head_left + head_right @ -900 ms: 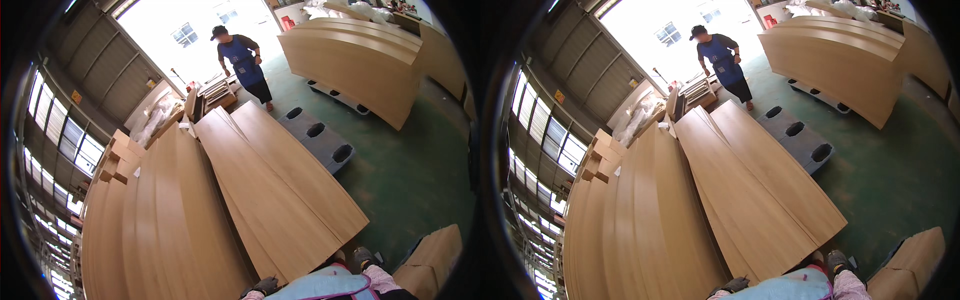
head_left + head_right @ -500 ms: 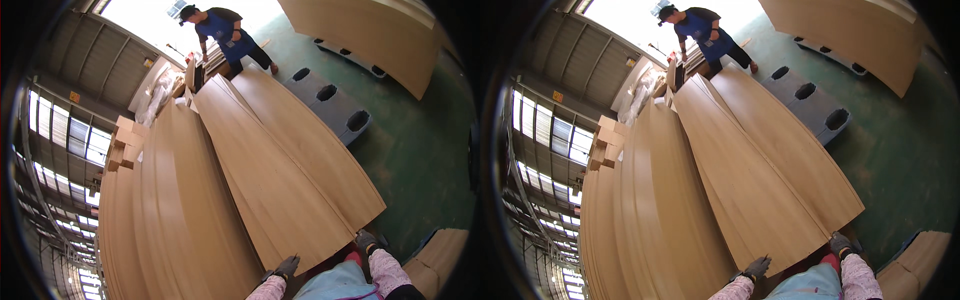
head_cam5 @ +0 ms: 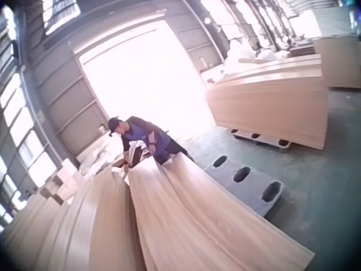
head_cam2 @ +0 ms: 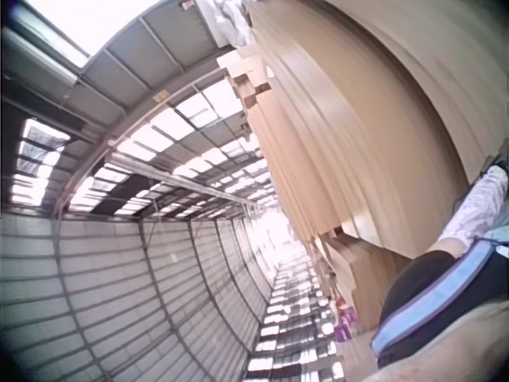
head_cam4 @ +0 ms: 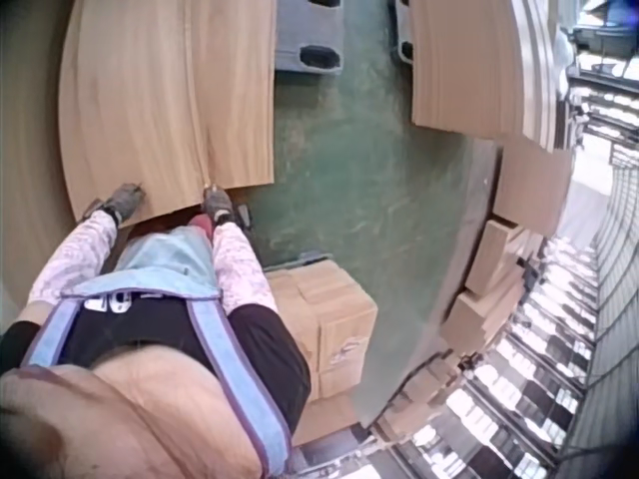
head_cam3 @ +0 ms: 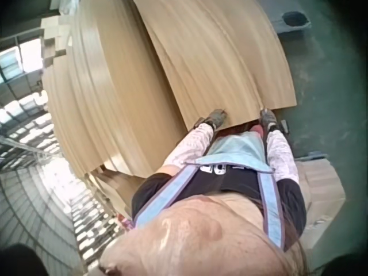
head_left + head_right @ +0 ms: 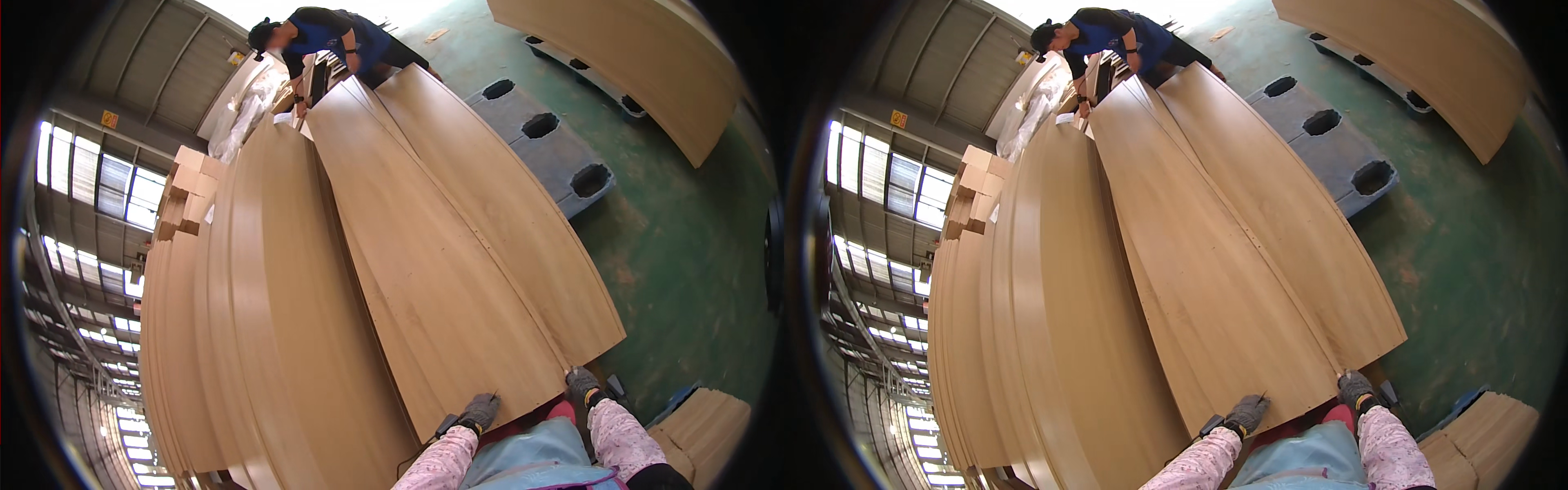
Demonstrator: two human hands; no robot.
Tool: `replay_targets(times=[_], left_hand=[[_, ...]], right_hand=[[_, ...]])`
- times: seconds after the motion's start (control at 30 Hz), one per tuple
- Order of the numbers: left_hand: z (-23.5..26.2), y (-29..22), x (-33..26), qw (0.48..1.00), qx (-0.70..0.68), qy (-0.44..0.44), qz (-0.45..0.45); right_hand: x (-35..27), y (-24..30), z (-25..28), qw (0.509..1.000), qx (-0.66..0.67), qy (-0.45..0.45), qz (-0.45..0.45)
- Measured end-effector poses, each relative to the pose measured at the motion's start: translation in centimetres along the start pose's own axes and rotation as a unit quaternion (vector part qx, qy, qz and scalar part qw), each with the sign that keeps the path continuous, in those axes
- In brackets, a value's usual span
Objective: Marking defects and moving large wooden boards or panels in a furniture manufacturing facility.
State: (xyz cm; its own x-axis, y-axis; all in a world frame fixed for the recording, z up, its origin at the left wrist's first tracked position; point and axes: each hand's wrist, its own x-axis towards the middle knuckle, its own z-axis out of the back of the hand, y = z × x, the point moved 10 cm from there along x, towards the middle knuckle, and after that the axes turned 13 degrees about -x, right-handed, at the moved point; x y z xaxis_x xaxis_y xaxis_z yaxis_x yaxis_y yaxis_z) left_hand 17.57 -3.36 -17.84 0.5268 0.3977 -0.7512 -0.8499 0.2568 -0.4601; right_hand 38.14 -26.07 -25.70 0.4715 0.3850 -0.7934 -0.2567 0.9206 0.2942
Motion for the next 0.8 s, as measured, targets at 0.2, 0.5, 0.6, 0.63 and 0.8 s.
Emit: replay_targets(times=[0.2,0.5,0.6,0.63,0.8], left_hand=[[0.5,0.4,0.7,1.0,0.008,0.001,0.022],[5.4,-1.5,-2.5,0.993,-0.039,-0.116,-0.007],[8.8,6.1,-5.3,0.948,0.062,-0.309,-0.052],[8.9,9.0,-4.8,0.969,0.057,-0.239,0.007],[7.9,15.7,-8.3,0.882,-0.397,-0.194,0.161]], right_hand=[[-1.8,0.2,2.0,0.997,0.033,-0.066,-0.026],[-3.4,-0.1,3.3,0.99,0.002,-0.139,0.003],[-6.6,3.4,4.8,0.991,0.053,-0.12,-0.006],[-6.8,3.3,4.9,0.991,0.052,-0.123,-0.007],[-8.9,4.7,5.0,0.992,0.058,-0.113,-0.017]])
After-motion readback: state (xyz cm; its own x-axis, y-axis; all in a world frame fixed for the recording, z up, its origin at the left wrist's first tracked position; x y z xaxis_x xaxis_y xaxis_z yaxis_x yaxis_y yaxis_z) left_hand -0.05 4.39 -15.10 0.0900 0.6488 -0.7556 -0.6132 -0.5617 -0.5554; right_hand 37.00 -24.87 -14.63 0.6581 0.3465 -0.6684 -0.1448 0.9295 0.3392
